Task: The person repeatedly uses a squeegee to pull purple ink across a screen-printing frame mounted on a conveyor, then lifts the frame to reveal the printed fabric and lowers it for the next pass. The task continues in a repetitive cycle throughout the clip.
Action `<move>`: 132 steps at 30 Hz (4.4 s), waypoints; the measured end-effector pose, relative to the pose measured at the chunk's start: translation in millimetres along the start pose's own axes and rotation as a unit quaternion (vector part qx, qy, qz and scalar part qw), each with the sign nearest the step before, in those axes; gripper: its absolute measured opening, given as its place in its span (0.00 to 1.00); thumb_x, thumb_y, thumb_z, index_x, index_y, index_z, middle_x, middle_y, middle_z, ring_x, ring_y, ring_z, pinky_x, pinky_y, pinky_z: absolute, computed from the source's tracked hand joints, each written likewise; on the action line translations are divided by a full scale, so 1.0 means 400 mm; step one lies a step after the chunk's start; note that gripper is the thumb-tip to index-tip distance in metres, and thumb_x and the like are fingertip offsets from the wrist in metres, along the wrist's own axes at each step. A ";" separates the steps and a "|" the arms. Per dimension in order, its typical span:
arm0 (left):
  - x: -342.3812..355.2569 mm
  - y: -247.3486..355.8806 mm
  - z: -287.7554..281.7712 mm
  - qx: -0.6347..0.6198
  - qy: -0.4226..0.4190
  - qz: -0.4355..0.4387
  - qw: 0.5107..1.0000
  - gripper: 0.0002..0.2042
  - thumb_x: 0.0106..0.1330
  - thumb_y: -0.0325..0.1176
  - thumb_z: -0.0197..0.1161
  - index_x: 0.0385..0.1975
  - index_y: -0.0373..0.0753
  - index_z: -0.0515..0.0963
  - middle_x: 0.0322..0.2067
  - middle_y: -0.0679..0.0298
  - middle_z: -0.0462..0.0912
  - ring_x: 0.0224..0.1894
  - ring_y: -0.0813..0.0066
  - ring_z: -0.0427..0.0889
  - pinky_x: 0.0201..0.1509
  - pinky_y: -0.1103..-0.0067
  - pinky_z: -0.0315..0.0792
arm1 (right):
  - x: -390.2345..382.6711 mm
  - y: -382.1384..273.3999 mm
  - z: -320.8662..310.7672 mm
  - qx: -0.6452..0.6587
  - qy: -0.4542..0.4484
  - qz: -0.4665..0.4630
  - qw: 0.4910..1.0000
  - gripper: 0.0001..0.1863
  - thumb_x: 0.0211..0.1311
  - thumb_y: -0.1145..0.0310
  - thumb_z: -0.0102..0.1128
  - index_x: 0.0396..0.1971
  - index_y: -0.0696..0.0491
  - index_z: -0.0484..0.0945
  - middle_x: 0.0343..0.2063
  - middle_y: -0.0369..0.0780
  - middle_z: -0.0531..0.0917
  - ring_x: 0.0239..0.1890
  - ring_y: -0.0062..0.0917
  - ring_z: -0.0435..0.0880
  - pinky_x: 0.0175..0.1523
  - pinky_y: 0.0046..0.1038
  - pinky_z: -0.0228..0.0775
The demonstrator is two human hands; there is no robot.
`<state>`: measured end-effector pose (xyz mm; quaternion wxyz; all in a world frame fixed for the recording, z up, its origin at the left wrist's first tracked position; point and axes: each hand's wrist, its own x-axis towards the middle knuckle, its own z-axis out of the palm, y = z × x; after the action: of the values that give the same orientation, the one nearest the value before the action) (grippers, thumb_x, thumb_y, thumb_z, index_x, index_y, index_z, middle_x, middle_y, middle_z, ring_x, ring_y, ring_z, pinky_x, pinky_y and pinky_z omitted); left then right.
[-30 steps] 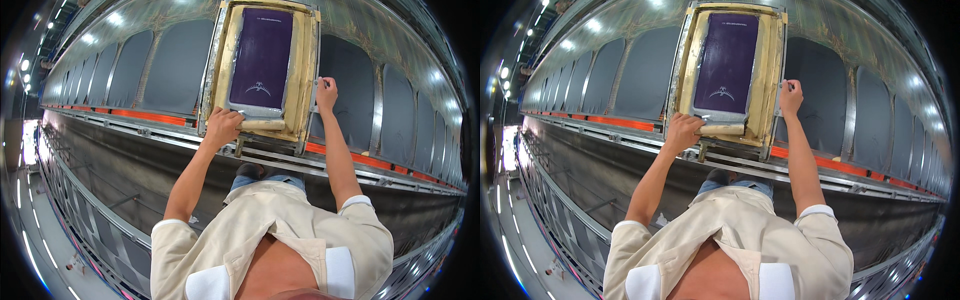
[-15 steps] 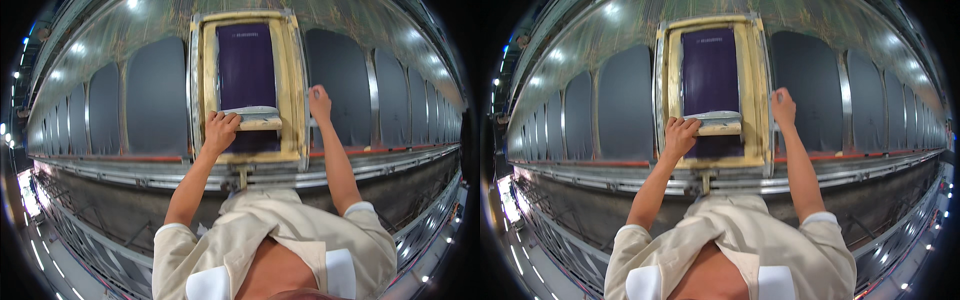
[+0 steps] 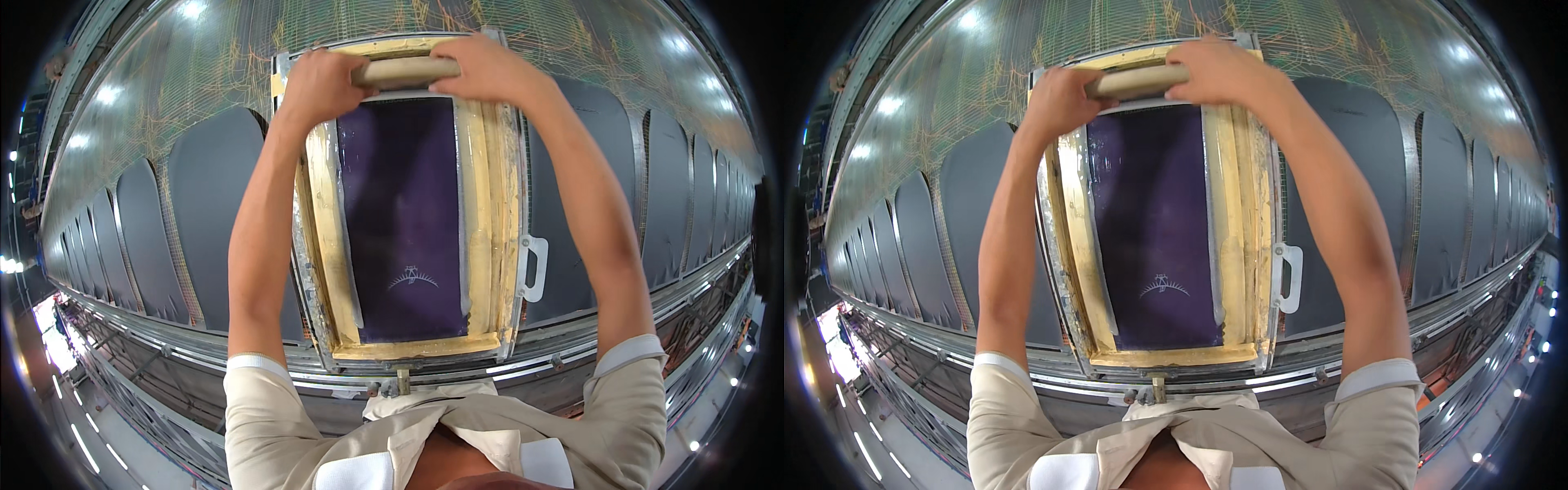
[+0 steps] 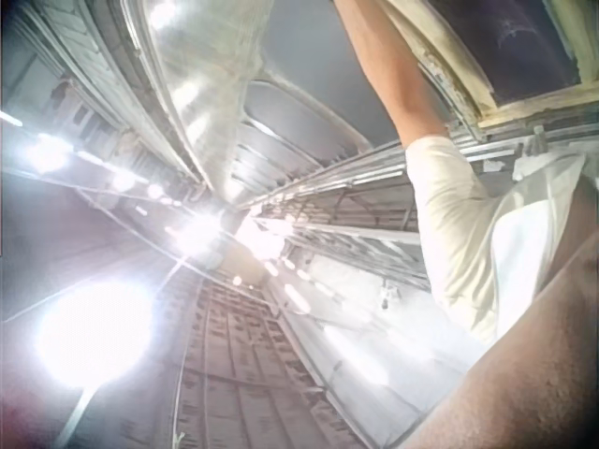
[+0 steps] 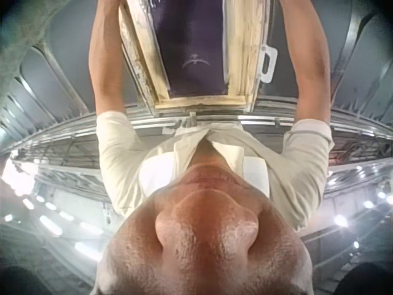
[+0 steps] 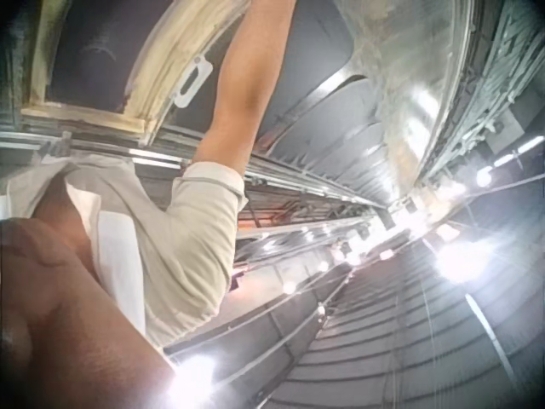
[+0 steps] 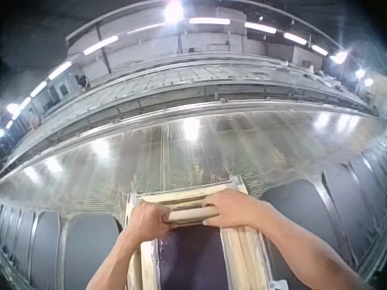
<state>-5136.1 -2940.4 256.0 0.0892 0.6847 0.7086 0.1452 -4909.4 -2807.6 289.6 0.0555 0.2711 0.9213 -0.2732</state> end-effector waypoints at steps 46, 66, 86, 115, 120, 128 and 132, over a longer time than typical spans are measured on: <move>-0.088 0.034 0.002 0.035 0.038 0.030 0.998 0.13 0.50 0.43 0.77 0.28 0.43 0.84 0.24 0.57 0.84 0.33 0.51 0.84 0.41 0.58 0.75 | -0.010 -0.018 0.097 -0.109 0.064 -0.033 0.991 0.20 0.51 0.53 0.76 0.39 0.50 0.86 0.33 0.46 0.88 0.40 0.45 0.87 0.48 0.43 0.79; -0.081 0.024 0.051 0.078 0.011 -0.016 0.997 0.18 0.51 0.48 0.77 0.39 0.49 0.87 0.29 0.58 0.87 0.36 0.51 0.86 0.42 0.61 0.79 | 0.031 0.027 0.143 -0.136 0.092 -0.046 0.985 0.18 0.45 0.56 0.77 0.34 0.51 0.88 0.30 0.49 0.87 0.37 0.46 0.88 0.43 0.42 0.80; -0.920 0.470 0.097 0.028 0.016 -0.003 0.999 0.14 0.46 0.30 0.76 0.34 0.47 0.85 0.35 0.72 0.87 0.43 0.68 0.82 0.52 0.69 0.69 | -0.704 -0.160 0.412 -0.014 0.360 0.097 0.928 0.23 0.63 0.47 0.68 0.45 0.52 0.84 0.43 0.47 0.88 0.50 0.42 0.85 0.57 0.42 0.74; -1.476 -0.173 -0.242 0.046 0.067 -0.008 0.997 0.19 0.40 0.26 0.73 0.37 0.46 0.84 0.38 0.73 0.86 0.36 0.70 0.81 0.45 0.70 0.68 | -0.226 -0.719 0.742 0.259 0.423 0.207 0.843 0.13 0.66 0.58 0.63 0.32 0.54 0.79 0.28 0.46 0.85 0.35 0.44 0.86 0.42 0.39 0.74; -1.531 -0.203 -0.199 0.050 0.095 0.031 0.994 0.16 0.44 0.26 0.69 0.36 0.46 0.82 0.37 0.73 0.85 0.35 0.70 0.79 0.43 0.70 0.67 | -0.220 -0.744 0.744 0.259 0.375 0.284 0.843 0.13 0.66 0.57 0.63 0.34 0.52 0.80 0.23 0.45 0.84 0.29 0.45 0.85 0.40 0.40 0.74; -1.306 -0.335 -0.191 0.047 0.112 0.048 0.991 0.12 0.48 0.25 0.67 0.34 0.45 0.80 0.38 0.71 0.85 0.36 0.68 0.79 0.43 0.68 0.66 | -0.199 -0.705 0.775 0.186 0.332 0.311 0.871 0.12 0.66 0.56 0.63 0.38 0.50 0.81 0.30 0.47 0.86 0.37 0.47 0.85 0.46 0.43 0.75; -1.060 -0.484 -0.200 0.063 0.112 0.046 0.991 0.16 0.45 0.22 0.67 0.35 0.47 0.83 0.37 0.72 0.87 0.36 0.69 0.82 0.44 0.70 0.67 | -0.163 -0.680 0.714 0.088 0.280 0.260 0.920 0.14 0.65 0.56 0.65 0.42 0.50 0.83 0.43 0.44 0.86 0.50 0.44 0.82 0.55 0.41 0.73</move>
<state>-5325.3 -3373.4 237.2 -0.0409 0.7001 0.6898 0.1796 -5011.4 -3181.7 193.4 -0.1601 0.5706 0.7683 -0.2419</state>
